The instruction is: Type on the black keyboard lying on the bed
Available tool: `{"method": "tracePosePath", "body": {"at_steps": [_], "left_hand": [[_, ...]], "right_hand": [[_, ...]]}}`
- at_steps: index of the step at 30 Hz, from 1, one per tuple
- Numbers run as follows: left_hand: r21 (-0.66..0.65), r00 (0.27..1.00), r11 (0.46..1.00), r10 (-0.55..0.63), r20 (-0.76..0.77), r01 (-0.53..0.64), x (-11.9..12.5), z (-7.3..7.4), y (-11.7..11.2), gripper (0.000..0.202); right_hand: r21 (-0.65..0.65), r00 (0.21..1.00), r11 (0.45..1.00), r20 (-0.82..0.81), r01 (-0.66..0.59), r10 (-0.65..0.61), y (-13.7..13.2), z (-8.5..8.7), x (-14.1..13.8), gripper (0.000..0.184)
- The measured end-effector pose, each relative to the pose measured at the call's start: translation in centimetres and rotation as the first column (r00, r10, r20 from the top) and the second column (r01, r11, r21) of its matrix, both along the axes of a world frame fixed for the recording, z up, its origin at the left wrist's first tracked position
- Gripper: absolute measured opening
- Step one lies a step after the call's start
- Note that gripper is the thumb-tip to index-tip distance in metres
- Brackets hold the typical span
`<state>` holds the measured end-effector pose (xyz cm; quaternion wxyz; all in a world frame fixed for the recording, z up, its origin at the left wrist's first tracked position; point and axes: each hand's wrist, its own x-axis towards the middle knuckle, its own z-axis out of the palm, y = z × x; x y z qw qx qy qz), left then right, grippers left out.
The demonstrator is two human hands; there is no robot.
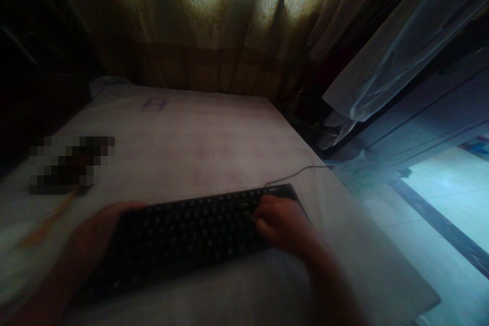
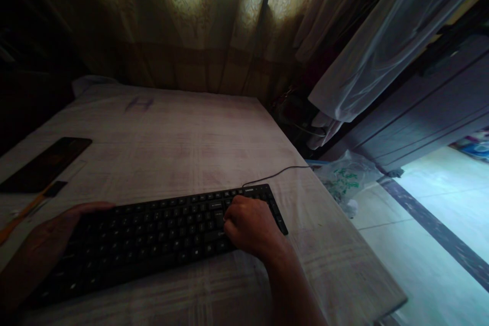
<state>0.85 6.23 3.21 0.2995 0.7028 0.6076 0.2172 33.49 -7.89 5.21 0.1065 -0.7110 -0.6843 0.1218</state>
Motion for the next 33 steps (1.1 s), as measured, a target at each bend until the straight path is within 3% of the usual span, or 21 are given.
{"method": "tracePosePath", "body": {"at_steps": [4,7,9,20,28,33], "left_hand": [[0.000,1.000,1.000,0.007,-0.021,-0.007,0.3,0.1,0.1,0.058],[0.009,1.000,1.000,-0.009,-0.014,0.009,0.4,0.2,0.3,0.059],[-0.011,1.000,1.000,-0.002,-0.007,0.002,0.4,0.2,0.3,0.061],[0.021,0.999,1.000,-0.008,0.033,0.007,-0.3,-0.7,0.3,0.057],[0.050,0.999,0.998,-0.038,0.004,0.038,-0.1,-0.1,0.3,0.054],[0.044,0.999,0.999,-0.028,0.029,0.027,-0.3,-0.6,0.3,0.053]], "right_hand": [[0.102,0.996,0.994,-0.077,-0.030,0.038,0.0,-0.4,0.5,0.019],[0.284,0.989,0.958,-0.147,0.029,0.014,0.3,-1.1,0.6,0.021],[0.339,0.990,0.938,-0.140,0.074,-0.027,0.6,-1.5,0.5,0.022],[0.194,0.995,0.977,0.019,0.092,-0.097,1.1,-1.8,-0.3,0.021],[0.096,0.997,0.992,0.003,0.078,-0.079,0.7,-1.0,-0.2,0.019],[0.095,0.998,0.994,-0.014,0.055,-0.054,0.6,-0.9,0.1,0.017]]}}
